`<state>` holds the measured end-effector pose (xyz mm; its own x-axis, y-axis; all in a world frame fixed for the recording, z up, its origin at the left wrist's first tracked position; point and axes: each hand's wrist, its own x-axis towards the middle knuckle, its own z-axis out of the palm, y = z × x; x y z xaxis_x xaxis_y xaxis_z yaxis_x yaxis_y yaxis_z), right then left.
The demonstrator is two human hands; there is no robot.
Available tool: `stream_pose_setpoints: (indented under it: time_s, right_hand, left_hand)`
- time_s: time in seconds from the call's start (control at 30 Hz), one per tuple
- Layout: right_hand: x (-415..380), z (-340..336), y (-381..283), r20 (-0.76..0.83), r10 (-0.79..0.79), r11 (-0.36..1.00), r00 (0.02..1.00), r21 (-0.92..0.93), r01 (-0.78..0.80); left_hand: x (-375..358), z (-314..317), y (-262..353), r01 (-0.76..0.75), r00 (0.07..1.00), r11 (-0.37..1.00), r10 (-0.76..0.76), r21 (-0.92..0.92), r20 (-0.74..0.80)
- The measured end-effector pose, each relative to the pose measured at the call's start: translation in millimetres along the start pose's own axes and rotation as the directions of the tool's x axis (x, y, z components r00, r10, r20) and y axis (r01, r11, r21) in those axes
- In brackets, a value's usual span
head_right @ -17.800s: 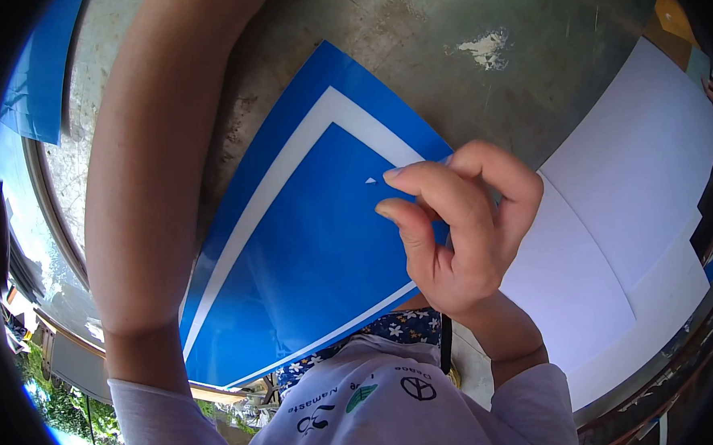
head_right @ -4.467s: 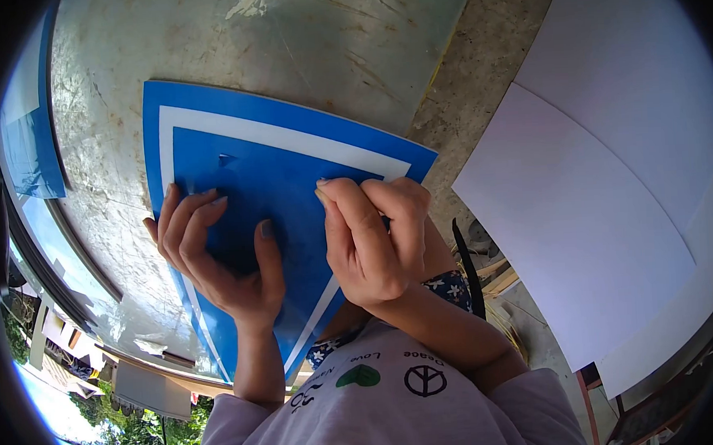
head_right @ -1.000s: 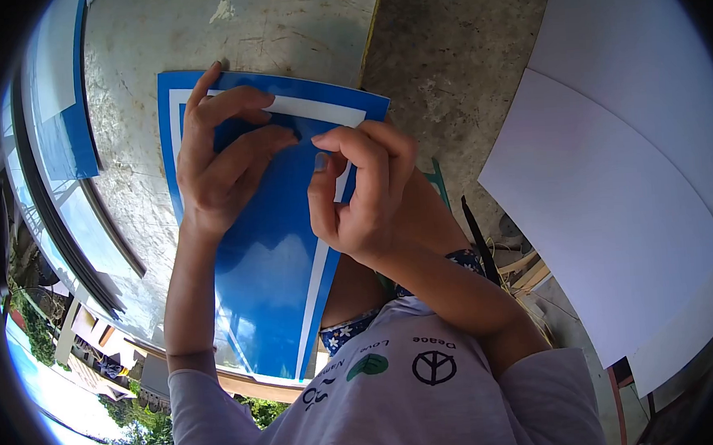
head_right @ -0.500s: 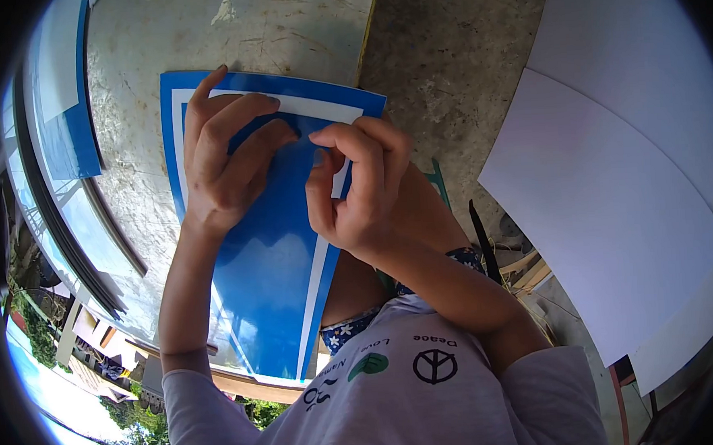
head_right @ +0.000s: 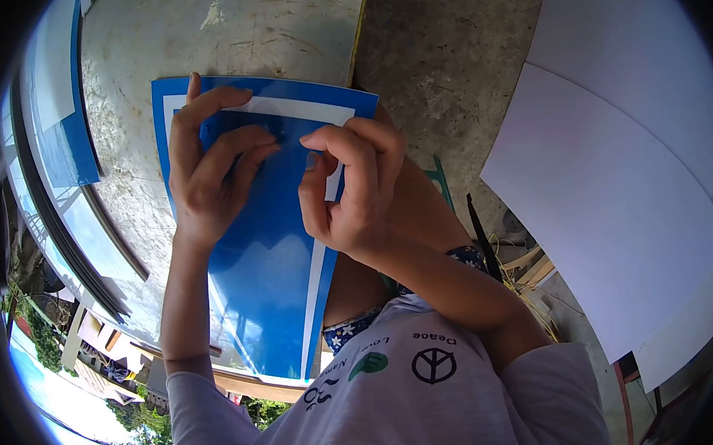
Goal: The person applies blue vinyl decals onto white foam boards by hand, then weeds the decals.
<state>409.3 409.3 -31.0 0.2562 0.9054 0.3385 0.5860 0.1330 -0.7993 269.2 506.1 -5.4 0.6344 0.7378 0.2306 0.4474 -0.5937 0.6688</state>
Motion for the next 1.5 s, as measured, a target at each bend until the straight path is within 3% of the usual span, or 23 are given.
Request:
stream_pose_setpoints:
  time_s: [0.17,1.03,1.2,1.3,1.5]
  right_hand:
    - [1,1,1,-0.001,-0.02,1.0,1.0,-0.019,0.02]
    - [0,3,-1,-0.01,0.0,1.0,1.0,-0.028,0.0]
    - [0,6,-1,-0.081,0.023,1.0,0.996,0.014,-0.022]
    - [1,1,-2,0.005,0.009,1.0,1.0,-0.024,-0.009]
    - [1,2,-2,0.009,0.006,1.0,1.0,-0.017,-0.006]
  left_hand:
    - [-9,9,5,-0.005,0.994,0.998,0.012,0.059,-0.112]
    - [-11,12,0,-0.042,0.99,0.998,0.048,0.044,-0.135]
    - [-11,13,0,-0.055,0.99,0.997,0.06,0.05,-0.125]
    - [-11,14,1,-0.057,0.99,0.997,0.063,0.057,-0.126]
    - [-12,18,0,-0.073,0.989,0.994,0.084,0.086,-0.125]
